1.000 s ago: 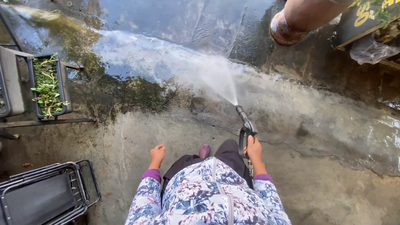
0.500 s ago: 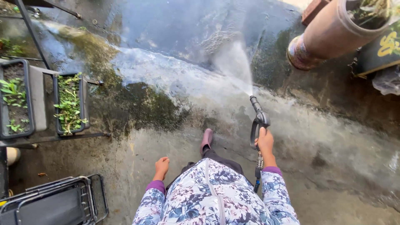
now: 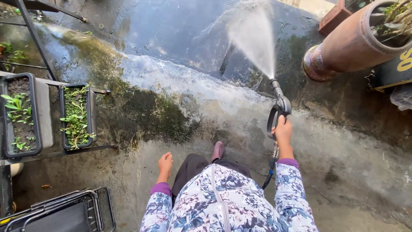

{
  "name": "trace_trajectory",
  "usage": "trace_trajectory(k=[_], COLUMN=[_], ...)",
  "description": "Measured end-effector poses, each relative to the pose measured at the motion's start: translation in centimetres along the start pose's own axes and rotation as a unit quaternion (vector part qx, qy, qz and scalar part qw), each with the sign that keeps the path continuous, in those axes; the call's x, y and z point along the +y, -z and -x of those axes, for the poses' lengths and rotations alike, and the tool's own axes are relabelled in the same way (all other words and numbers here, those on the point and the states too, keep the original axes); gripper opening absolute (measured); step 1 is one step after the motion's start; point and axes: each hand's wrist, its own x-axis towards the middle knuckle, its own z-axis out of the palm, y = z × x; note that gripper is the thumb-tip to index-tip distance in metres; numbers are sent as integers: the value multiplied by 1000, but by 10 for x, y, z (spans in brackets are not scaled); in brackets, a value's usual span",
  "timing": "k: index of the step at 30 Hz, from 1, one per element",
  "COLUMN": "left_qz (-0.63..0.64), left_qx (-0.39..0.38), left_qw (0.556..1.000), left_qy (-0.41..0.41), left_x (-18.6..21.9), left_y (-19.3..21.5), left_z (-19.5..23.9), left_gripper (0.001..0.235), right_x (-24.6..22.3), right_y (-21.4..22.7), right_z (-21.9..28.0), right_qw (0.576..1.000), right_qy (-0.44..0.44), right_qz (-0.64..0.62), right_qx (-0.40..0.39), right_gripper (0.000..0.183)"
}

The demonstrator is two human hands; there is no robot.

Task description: The person uses a pressure washer to clean a concrete floor and a wooden board in an outdoor area. They move a pair of sandals and a wooden board to clean underneath them, then spray the floor and a nearby step.

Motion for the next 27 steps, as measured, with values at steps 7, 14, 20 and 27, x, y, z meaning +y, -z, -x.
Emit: trace_trajectory(k=[7,14,20,27], left_qz=[-145,-139,-81,-135], left_qx=[12,-9,-43,-37], left_qw=[988,990,995,990], left_qy=[55,5,-49,-27], left_x=[-58,21,109,46], left_y=[35,56,61,64], left_z=[-34,-71,-47,-86], left_gripper=[43,43,41,41], right_x=[-31,33,67,-17], right_y=[-14,-37,-88,-128], right_z=[26,103,143,127], right_qw=[1000,997,981,988], right_qy=[9,-70,-152,-88], right_qz=[-10,36,69,49], right_qx=[18,-12,-96,-120], right_gripper=[40,48,64,62])
